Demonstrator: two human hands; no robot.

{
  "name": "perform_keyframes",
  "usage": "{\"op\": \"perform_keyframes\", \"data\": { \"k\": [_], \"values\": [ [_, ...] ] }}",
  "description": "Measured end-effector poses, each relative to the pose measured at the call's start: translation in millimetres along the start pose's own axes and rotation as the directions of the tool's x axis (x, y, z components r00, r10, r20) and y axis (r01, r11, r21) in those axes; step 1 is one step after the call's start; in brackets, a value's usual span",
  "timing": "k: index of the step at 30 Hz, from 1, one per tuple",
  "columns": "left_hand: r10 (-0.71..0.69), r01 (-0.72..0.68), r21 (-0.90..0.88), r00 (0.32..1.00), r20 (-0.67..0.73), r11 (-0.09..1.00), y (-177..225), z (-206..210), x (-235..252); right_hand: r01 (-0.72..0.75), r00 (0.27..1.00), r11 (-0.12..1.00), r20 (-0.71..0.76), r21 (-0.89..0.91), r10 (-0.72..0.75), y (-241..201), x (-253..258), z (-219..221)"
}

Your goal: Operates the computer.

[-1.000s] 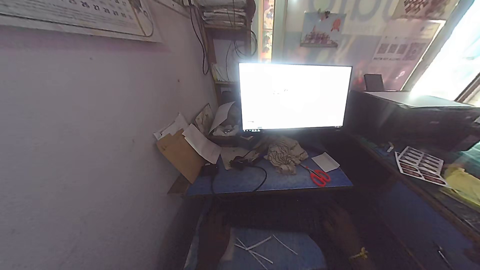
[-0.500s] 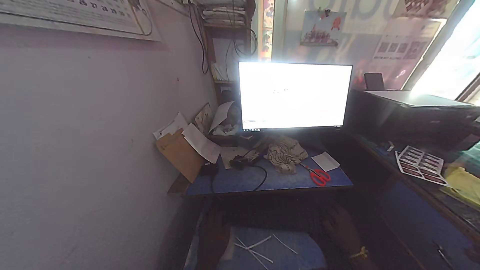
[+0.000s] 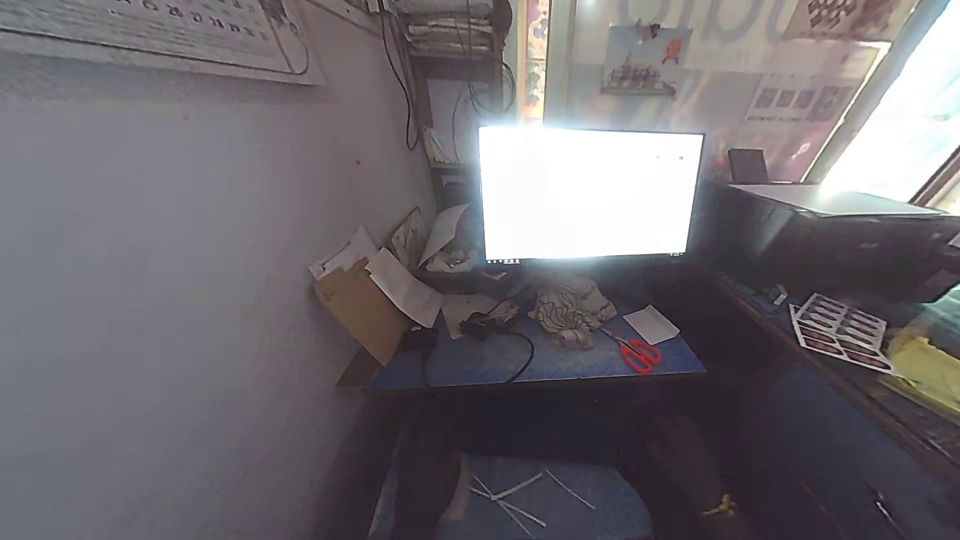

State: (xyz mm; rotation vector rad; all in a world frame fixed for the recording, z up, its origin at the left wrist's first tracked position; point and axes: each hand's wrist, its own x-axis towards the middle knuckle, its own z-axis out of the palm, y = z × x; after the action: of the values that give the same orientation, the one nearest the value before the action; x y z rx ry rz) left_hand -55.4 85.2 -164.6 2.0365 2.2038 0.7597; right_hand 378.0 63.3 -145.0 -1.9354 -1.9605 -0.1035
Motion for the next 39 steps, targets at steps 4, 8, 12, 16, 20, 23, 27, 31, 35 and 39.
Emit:
{"op": "perform_keyframes", "data": {
  "k": [4,8,12,16,20,23,27,31,35,39],
  "values": [
    [-0.017,0.017,-0.018,1.000,0.021,1.000,-5,5,1,-0.024,1.000,0.999,0.005,0.027,0.023,5,1,3],
    [-0.010,0.011,-0.021,1.000,0.026,1.000,-7,9,0,-0.016,0.999,0.999,-0.034,0.037,0.017,5,1,4],
    [-0.005,0.005,-0.027,1.000,0.010,1.000,-10,13,0,-0.018,0.999,0.998,-0.045,0.053,0.020,4,0,3],
    [0.016,-0.016,-0.035,1.000,-0.012,0.999,-14,18,-1,0.006,0.998,0.998,-0.060,0.062,-0.002,4,-1,4],
    [0.029,-0.029,-0.018,1.000,-0.006,0.999,-12,14,0,0.019,0.996,1.000,-0.083,0.024,-0.017,7,-2,8],
    [0.031,-0.031,-0.021,0.999,-0.012,0.999,-12,14,-1,-0.014,0.998,0.999,-0.054,0.042,0.016,6,-2,6],
    [0.012,-0.011,-0.016,1.000,0.022,1.000,-12,14,0,-0.014,0.998,0.998,-0.063,0.059,0.017,5,-1,6],
    [0.001,0.000,-0.033,1.000,0.013,0.999,-13,17,0,0.001,0.998,0.999,-0.067,0.045,0.002,8,-1,8],
    [0.012,-0.012,-0.037,1.000,-0.002,0.999,-13,17,-1,0.028,0.994,0.999,-0.105,0.040,-0.024,8,-2,9],
    [0.011,-0.011,-0.038,1.000,0.000,0.999,-13,18,-2,0.045,0.989,0.998,-0.142,0.053,-0.037,7,-4,9]
  ]
}}
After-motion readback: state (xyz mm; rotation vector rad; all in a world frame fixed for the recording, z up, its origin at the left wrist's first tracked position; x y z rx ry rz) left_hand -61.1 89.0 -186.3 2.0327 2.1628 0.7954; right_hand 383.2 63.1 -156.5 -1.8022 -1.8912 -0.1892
